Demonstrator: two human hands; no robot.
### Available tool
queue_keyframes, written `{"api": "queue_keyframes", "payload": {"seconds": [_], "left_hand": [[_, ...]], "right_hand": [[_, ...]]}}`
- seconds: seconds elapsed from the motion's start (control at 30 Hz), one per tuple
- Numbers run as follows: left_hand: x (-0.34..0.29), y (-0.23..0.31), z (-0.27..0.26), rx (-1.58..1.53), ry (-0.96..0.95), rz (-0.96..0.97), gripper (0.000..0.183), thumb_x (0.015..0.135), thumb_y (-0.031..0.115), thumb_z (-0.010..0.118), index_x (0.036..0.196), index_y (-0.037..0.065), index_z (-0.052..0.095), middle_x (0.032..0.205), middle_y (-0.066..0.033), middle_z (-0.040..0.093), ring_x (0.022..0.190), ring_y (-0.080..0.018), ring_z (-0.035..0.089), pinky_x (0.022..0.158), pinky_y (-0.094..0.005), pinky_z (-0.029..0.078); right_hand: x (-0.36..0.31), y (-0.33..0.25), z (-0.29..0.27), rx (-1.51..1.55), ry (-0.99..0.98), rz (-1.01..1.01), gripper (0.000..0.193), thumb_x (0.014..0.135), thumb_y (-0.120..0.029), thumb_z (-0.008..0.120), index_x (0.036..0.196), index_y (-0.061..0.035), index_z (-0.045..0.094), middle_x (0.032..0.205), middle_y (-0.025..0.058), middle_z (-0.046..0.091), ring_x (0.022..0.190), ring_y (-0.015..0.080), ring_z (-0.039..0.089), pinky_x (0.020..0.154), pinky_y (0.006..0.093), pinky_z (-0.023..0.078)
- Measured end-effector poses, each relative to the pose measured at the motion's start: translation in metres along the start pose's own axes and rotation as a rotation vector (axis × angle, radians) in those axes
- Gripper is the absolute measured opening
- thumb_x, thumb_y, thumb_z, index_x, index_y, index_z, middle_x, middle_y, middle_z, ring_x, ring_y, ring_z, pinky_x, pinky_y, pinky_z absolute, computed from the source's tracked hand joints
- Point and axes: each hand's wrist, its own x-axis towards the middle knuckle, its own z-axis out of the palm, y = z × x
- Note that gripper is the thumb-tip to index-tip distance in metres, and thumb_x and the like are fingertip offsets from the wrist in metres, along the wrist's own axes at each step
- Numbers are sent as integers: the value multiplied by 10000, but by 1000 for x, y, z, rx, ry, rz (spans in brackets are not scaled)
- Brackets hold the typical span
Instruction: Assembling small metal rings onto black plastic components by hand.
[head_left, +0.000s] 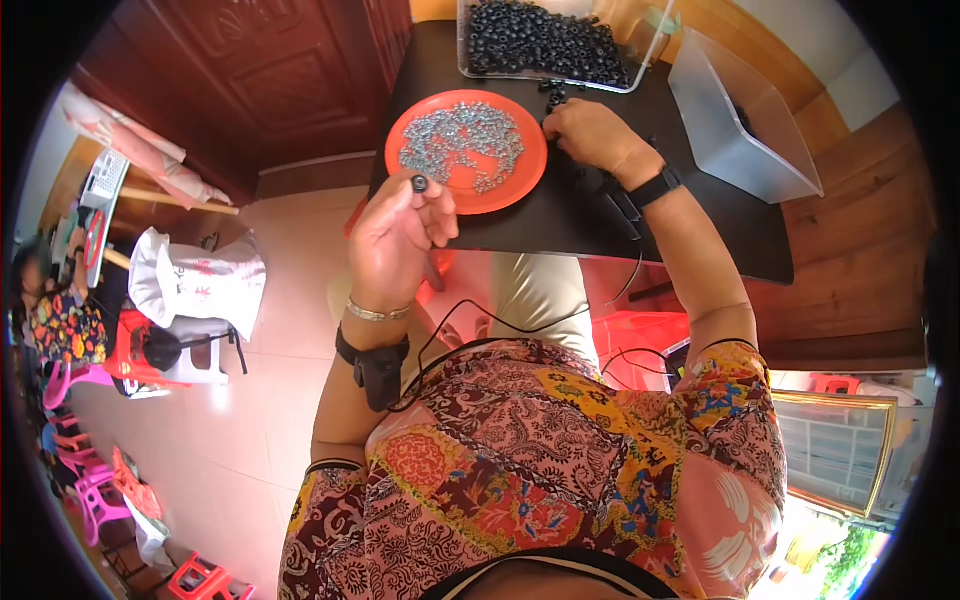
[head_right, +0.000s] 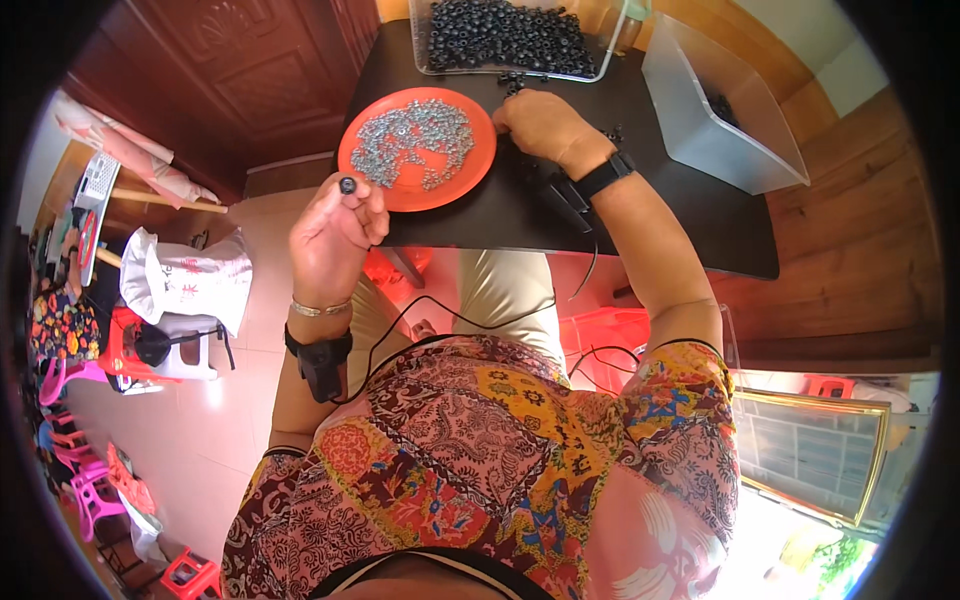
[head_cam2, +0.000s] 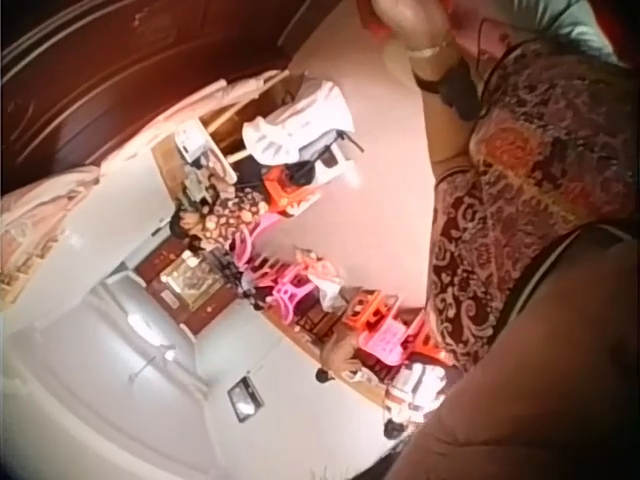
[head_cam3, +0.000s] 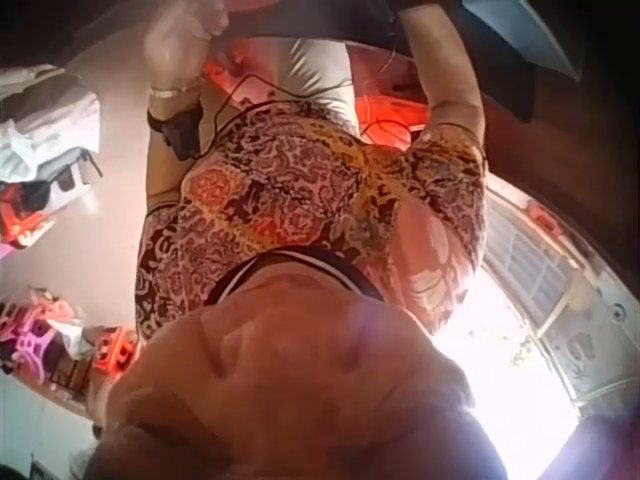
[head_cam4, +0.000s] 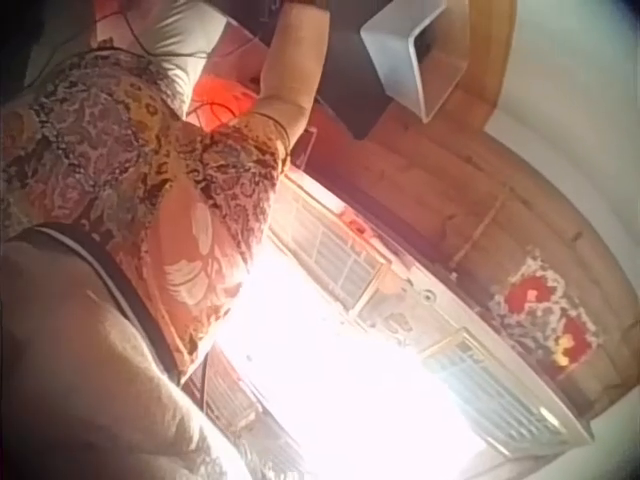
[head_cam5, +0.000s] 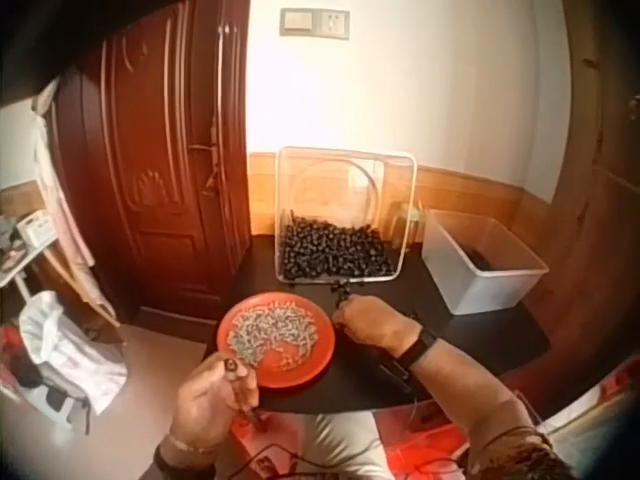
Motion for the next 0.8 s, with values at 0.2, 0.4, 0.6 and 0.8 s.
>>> {"api": "queue_keyframes", "payload": {"seconds": [0.2,0.4,0.6,0.8], "left_hand": [[0,-5,6,-10,-49,-18,253,951,265,397,939,49,528,854,-96,593,692,-170,563,605,-254,404],[2,-8,10,-67,-93,-34,267,951,277,395,936,47,529,842,-92,586,692,-170,560,614,-253,406],[5,-11,15,-152,-117,-3,279,951,278,389,932,38,529,833,-94,577,701,-186,558,627,-270,416],[3,-16,4,-228,-89,60,275,947,263,380,916,29,523,825,-99,562,720,-203,551,647,-285,428]], "right_hand": [[-3,2,4,52,166,1,130,774,-50,593,882,-74,661,845,109,654,837,291,623,730,382,498],[-7,-67,-27,1155,226,175,108,876,-118,631,932,-29,654,818,10,640,728,86,578,666,231,475],[-6,-139,-21,1669,266,-19,144,906,-117,598,994,-11,637,798,38,638,679,99,576,630,247,500],[-6,-154,3,1711,357,-86,167,926,-34,530,1064,0,618,811,66,611,680,133,592,628,275,528]]}}
